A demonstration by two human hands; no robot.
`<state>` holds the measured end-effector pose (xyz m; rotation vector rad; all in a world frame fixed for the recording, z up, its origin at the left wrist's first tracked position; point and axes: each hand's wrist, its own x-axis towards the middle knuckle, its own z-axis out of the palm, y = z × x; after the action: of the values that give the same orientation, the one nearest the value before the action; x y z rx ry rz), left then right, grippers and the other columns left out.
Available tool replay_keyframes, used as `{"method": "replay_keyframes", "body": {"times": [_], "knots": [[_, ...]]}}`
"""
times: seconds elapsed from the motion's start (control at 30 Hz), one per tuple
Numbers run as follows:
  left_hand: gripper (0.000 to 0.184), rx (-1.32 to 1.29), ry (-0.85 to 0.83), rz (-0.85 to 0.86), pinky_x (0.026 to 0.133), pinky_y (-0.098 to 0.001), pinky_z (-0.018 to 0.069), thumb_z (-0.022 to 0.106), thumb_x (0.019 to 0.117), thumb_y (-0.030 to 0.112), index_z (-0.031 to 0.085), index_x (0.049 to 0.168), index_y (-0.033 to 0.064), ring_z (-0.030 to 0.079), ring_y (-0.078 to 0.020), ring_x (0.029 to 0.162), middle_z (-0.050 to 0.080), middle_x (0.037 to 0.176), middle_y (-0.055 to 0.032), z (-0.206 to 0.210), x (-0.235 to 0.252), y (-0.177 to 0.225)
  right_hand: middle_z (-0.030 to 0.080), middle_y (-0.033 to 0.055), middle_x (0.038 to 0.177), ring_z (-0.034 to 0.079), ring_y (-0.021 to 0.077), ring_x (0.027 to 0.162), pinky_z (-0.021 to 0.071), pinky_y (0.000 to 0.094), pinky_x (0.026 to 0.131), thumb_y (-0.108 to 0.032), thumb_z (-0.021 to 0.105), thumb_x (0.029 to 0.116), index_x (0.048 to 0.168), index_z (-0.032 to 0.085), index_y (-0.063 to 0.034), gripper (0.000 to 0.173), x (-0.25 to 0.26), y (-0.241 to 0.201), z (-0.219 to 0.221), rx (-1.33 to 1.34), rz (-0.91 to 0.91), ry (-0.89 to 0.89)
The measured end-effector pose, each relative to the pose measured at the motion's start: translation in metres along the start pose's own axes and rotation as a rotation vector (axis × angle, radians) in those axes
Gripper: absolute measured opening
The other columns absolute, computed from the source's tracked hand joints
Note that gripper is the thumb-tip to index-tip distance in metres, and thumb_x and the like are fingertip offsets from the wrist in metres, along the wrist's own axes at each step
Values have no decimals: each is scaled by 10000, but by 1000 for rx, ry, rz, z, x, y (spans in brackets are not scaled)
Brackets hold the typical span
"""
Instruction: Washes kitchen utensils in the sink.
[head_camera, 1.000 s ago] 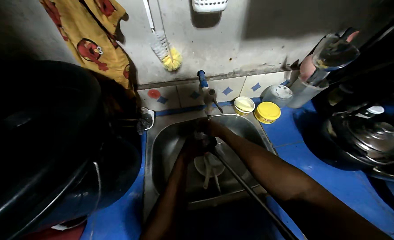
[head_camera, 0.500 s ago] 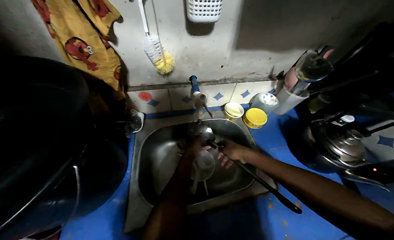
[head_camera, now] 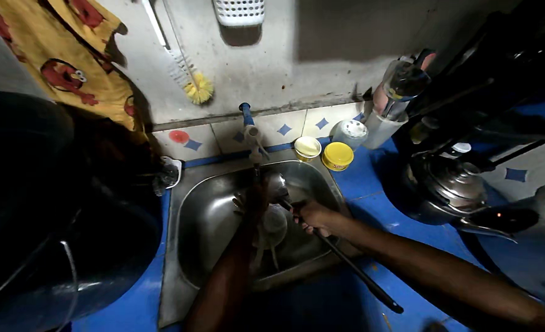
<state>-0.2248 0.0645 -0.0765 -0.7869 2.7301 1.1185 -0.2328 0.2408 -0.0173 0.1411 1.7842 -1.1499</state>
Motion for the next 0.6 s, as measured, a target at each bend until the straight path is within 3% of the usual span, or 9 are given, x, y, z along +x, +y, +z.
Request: {"method": "replay_keyframes", "body": {"times": [0.07, 0.13, 0.2, 0.27, 0.37, 0.47, 0.53, 0.6], "knots": [[574, -20, 4, 20, 968, -712, 432, 361, 1097, 499, 639, 1279, 31, 625, -472, 1137, 672, 1169, -268, -8, 2, -7, 477, -7, 757, 417, 42, 476, 375, 173, 422, -194, 452, 1112, 1248, 536, -83, 195, 1, -3, 5, 13, 4, -3], [469, -197, -5, 58, 991, -697, 427, 462, 1088, 427, 665, 1268, 45, 632, -424, 1131, 678, 1192, -233, -8, 5, -23, 490, -5, 734, 424, 43, 459, 383, 173, 410, -195, 452, 1111, 1203, 542, -80, 173, 4, -4, 14, 53, 3, -18], [374, -419, -51, 54, 949, -592, 522, 518, 1082, 323, 627, 1313, 49, 661, -346, 1086, 666, 1226, -203, -5, 9, -38, 529, 3, 731, 463, 54, 476, 414, 187, 429, -204, 451, 1110, 1179, 554, -71, 183, 8, -6, 25, 49, -30, -53], [357, -558, -67, -24, 859, -542, 567, 539, 1076, 281, 610, 1326, 37, 677, -327, 991, 664, 1193, -212, -13, 6, -45, 576, 11, 757, 535, 71, 549, 477, 218, 506, -216, 488, 1095, 1149, 589, -58, 196, 17, -12, 35, -96, -107, -22], [377, -674, -43, -93, 762, -497, 585, 556, 1067, 245, 554, 1403, 75, 678, -304, 909, 657, 1191, -204, -31, 0, -60, 642, 102, 957, 609, 163, 747, 543, 337, 689, -237, 522, 1089, 1272, 607, -18, 298, 58, -30, 38, -191, -278, 34], [443, -695, 12, -209, 729, -468, 576, 592, 1052, 293, 505, 1436, 91, 661, -290, 862, 653, 1153, -199, -43, -8, -76, 645, 76, 862, 632, 146, 697, 565, 303, 637, -211, 442, 1096, 1135, 612, -3, 272, 114, -59, 48, 282, -382, -78], [454, -740, 24, -269, 673, -409, 551, 624, 1032, 333, 508, 1410, 110, 621, -237, 795, 645, 1081, -162, -45, -16, -85, 591, 41, 858, 605, 120, 697, 555, 264, 640, -273, 378, 1123, 1122, 560, -41, 295, 133, -80, 64, 575, -296, -166], [428, -786, 16, -277, 604, -356, 524, 618, 1034, 338, 521, 1403, 144, 578, -183, 705, 630, 996, -119, -45, -18, -90, 610, 39, 857, 611, 109, 691, 560, 248, 632, -211, 423, 1109, 1117, 569, -43, 222, 152, -86, 78, 726, -340, -197]]}}
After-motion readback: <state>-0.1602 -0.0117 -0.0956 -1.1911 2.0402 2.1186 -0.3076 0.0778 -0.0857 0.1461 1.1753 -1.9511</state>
